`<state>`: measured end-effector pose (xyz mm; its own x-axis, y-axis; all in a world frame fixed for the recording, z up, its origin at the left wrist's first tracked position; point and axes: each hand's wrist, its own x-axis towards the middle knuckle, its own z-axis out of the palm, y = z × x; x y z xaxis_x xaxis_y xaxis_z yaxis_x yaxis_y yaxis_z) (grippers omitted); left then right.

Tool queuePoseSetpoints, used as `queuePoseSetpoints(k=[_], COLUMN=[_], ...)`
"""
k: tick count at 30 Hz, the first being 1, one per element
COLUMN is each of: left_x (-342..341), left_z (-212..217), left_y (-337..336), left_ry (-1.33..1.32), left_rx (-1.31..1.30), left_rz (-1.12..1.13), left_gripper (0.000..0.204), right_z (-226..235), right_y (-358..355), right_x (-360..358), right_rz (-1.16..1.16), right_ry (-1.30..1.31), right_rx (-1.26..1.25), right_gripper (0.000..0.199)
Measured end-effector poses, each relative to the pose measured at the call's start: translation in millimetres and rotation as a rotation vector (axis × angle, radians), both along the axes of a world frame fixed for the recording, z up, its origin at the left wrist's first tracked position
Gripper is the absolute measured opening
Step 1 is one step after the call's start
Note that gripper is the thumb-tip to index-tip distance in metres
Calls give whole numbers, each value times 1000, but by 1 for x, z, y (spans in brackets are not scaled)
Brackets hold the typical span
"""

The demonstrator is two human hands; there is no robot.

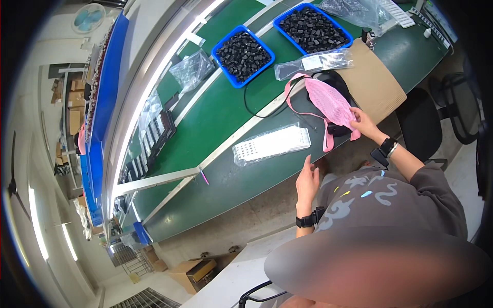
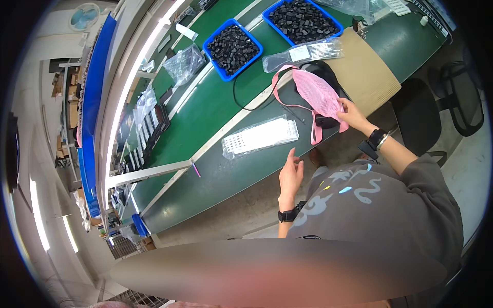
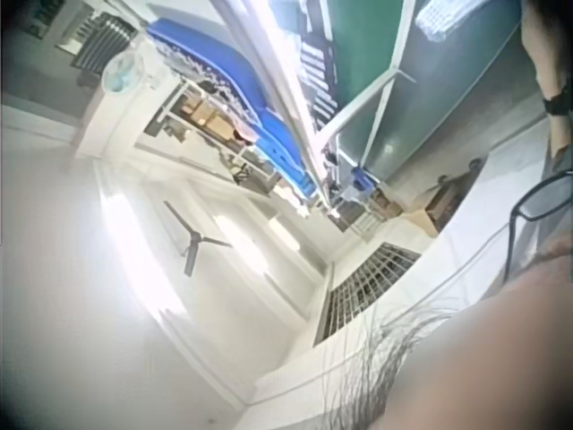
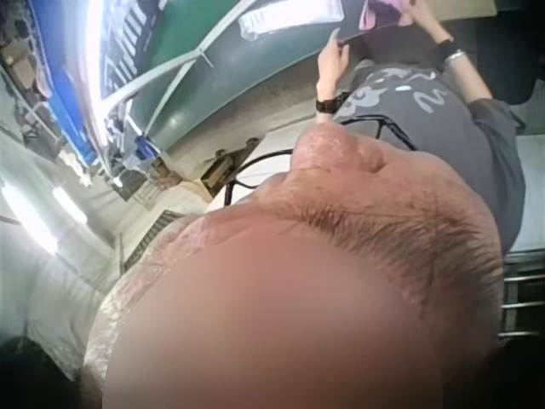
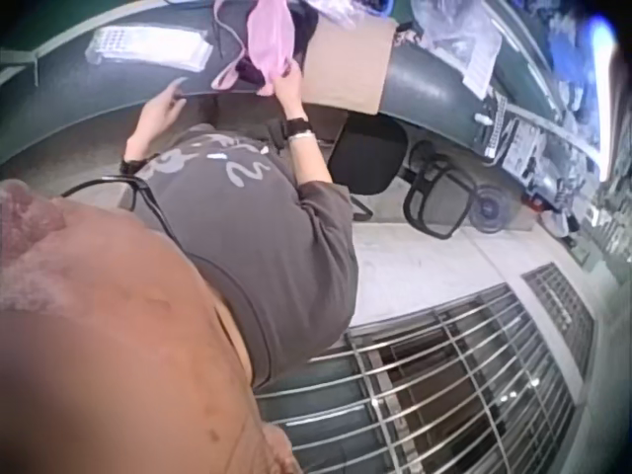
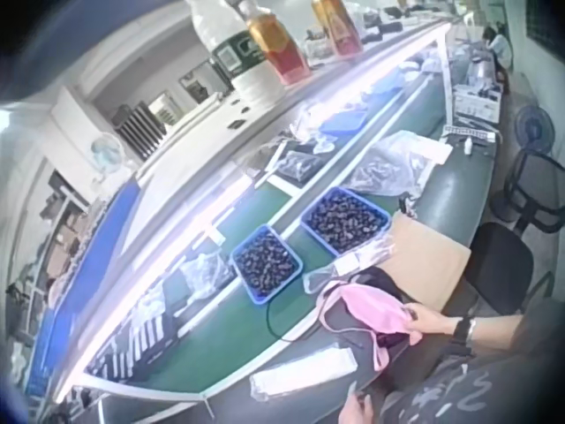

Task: The recorder marks and assembles small electronic components onto strips at a manual workstation.

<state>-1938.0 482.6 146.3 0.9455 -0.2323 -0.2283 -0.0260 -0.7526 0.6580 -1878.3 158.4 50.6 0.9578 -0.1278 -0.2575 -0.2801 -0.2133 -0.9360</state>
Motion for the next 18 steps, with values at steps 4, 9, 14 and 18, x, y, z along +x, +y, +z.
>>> queuePoseSetpoints(k=[4,9,14,18], left_x=[12,22,28,30], left_z=[-6,-17,-21,-27], left_y=[14,36,55,75], left_ry=[-1,-34,-70,-31], left_rx=[8,9,7,-1], left_rz=[-21,-64,-100,-35], left_gripper=[56,56,56,56], right_z=[2,21,28,124], right_y=[0,3,9,49], right_x=[-6,-10,-11,20], right_rz=[21,56,-6,-55], right_ry=[40,77,5,-170], right_rx=[52,-105,-433,-1], right_gripper=[62,61,53,25])
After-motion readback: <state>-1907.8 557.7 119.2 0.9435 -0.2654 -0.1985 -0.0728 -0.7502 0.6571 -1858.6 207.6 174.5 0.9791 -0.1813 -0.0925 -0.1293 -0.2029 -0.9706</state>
